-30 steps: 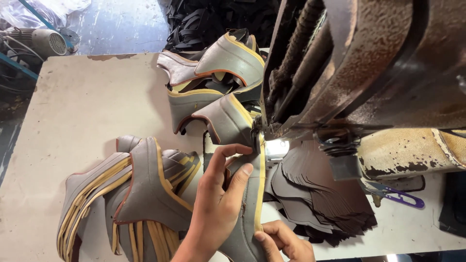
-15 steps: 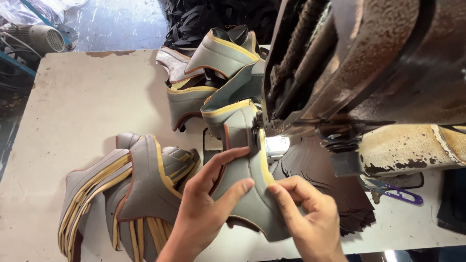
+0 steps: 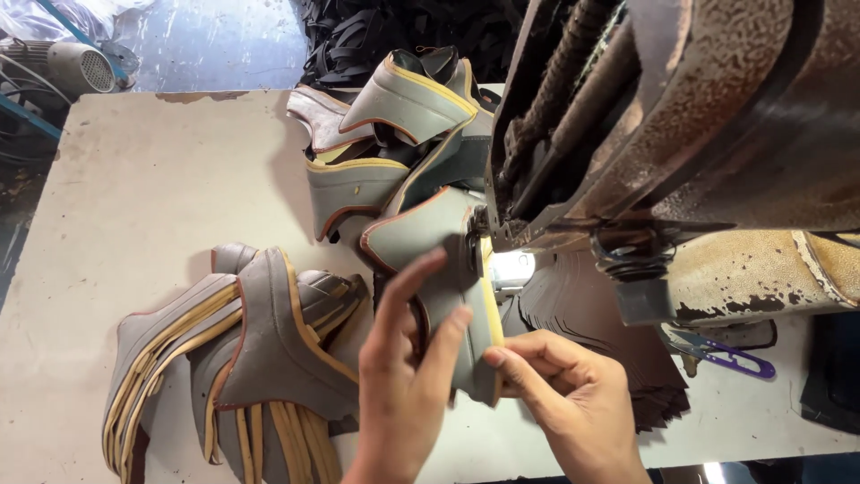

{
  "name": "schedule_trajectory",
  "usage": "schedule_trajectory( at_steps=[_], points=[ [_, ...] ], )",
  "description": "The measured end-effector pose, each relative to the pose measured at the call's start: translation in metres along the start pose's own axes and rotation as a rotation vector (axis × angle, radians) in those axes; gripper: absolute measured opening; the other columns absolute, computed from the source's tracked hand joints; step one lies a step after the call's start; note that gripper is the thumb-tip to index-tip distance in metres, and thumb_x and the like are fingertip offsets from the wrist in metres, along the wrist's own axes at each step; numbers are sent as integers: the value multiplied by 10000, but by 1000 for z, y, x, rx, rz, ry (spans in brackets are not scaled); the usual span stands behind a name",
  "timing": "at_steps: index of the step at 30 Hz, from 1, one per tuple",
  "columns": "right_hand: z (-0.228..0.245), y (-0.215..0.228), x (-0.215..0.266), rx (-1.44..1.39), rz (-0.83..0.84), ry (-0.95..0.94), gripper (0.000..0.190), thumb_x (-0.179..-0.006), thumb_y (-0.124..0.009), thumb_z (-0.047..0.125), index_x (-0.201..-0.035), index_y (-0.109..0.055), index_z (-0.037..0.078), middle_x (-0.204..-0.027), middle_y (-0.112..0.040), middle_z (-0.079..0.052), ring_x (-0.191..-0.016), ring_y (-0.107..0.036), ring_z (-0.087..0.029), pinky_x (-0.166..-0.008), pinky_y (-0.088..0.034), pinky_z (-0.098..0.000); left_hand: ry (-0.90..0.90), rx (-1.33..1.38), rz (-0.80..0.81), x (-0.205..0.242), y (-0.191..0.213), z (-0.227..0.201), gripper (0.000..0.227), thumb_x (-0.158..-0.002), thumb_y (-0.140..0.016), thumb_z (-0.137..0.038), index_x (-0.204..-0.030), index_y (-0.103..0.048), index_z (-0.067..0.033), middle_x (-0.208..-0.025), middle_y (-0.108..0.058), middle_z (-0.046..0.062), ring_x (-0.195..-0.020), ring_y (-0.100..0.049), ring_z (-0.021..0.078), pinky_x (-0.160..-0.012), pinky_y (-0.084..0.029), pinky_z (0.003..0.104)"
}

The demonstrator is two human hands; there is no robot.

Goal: Stitching together various components of a shoe upper using an industrial sewing machine.

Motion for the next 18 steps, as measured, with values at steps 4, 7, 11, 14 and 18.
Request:
schedule_trajectory(
  at_steps=[4, 7, 11, 14, 18],
  points=[
    [3, -5, -8, 7, 12, -41, 130, -843, -778, 11, -823, -813, -112, -635, -789, -176, -588, -767, -228, -549, -556, -257, 118, 163, 105, 5, 6, 7, 461, -921, -632, -1, -1368, -568, -93, -800, -637, 21, -616, -502, 77, -514, -409, 240],
    [8, -16, -10, -68, 62, -9, 120, -828, -757, -16, -792, -783, -127, -700, -813, -197, -603, -763, -226, -620, -724, -362, 135, 197, 144, -1, 11, 12, 426, -928, -626, 11, -1343, -603, -80, -756, -626, 26, -604, -499, 70, -513, -418, 233],
    [13, -21, -17, -70, 53, 9, 145, -875, -702, -23, -866, -778, -146, -725, -814, -221, -637, -783, -252, -633, -689, -340, 93, 233, 84, -14, 8, 14, 297, -920, -651, 25, -1209, -662, -47, -822, -606, 0, -673, -482, 58, -602, -447, 213],
    [20, -24, -25, -55, 1, 20, 133, -882, -705, -32, -888, -778, -143, -726, -802, -212, -630, -767, -237, -622, -663, -312, 68, 287, 41, -24, -1, 12, 267, -933, -644, 32, -1189, -647, -44, -871, -632, 10, -721, -511, 64, -642, -451, 211],
    [29, -24, -28, 37, -53, 50, 141, -883, -715, 4, -923, -791, -107, -763, -833, -184, -663, -783, -204, -609, -618, -259, 10, 260, -80, -31, -12, 1, 205, -961, -609, 36, -1136, -613, -71, -897, -669, 29, -748, -581, 83, -655, -492, 233]
  ],
)
Point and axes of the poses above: each hand's wrist, its own x-axis away from the middle knuckle, its own y-axis out of the back of the hand, z = x × y, the point moved 1 cm from there along -x, towards the middle knuckle
